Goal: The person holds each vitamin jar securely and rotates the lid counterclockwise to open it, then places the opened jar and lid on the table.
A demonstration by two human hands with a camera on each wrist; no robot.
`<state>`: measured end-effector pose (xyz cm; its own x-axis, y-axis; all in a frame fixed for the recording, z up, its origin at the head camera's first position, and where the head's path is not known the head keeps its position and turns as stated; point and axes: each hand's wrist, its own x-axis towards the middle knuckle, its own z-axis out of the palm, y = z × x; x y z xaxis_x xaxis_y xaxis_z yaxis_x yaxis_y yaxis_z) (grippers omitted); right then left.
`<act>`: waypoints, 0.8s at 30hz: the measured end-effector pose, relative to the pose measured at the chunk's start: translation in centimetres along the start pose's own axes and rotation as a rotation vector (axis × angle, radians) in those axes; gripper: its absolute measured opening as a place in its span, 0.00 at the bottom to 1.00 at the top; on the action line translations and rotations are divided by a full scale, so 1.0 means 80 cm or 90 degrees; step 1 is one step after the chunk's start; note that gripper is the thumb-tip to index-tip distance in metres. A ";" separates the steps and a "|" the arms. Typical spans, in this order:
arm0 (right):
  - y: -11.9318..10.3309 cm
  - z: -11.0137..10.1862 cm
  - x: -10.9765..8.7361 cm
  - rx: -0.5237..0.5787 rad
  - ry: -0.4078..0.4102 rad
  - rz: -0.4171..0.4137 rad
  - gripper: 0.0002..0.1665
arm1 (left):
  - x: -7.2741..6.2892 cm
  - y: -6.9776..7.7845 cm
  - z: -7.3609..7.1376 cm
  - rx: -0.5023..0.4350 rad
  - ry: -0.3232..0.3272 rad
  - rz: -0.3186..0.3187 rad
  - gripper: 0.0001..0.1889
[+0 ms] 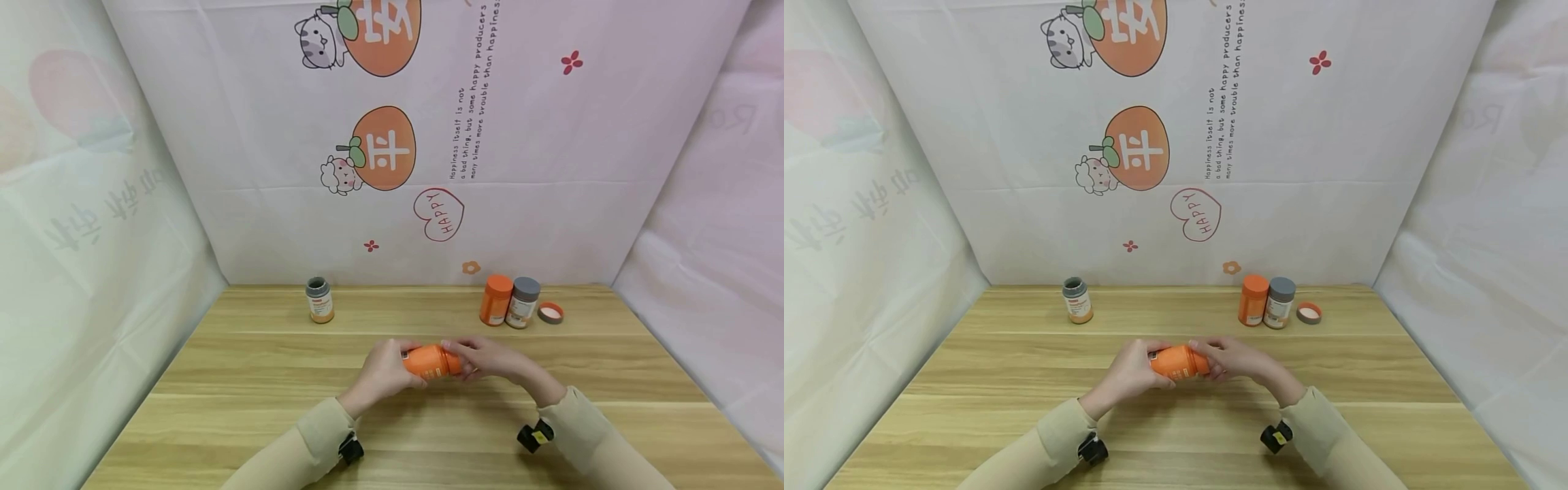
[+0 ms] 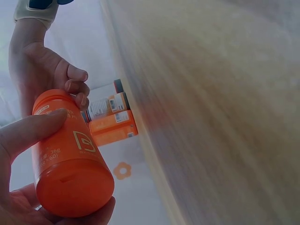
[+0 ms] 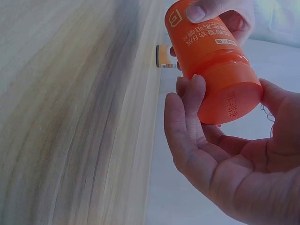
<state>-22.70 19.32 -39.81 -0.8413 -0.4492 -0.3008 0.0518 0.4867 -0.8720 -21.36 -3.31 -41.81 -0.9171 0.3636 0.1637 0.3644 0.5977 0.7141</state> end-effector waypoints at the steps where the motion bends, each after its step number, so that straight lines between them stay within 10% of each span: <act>1: 0.000 0.000 -0.001 -0.001 0.003 -0.001 0.40 | 0.000 0.000 0.000 -0.002 0.000 -0.001 0.30; 24: 0.001 -0.001 -0.012 0.021 -0.001 -0.082 0.33 | -0.001 -0.005 -0.002 -0.036 -0.005 -0.024 0.31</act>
<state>-21.94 19.81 -39.58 -0.8415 -0.5075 -0.1853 -0.0390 0.3992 -0.9160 -21.45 -3.71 -42.00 -0.9287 0.3473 0.1301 0.3193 0.5702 0.7569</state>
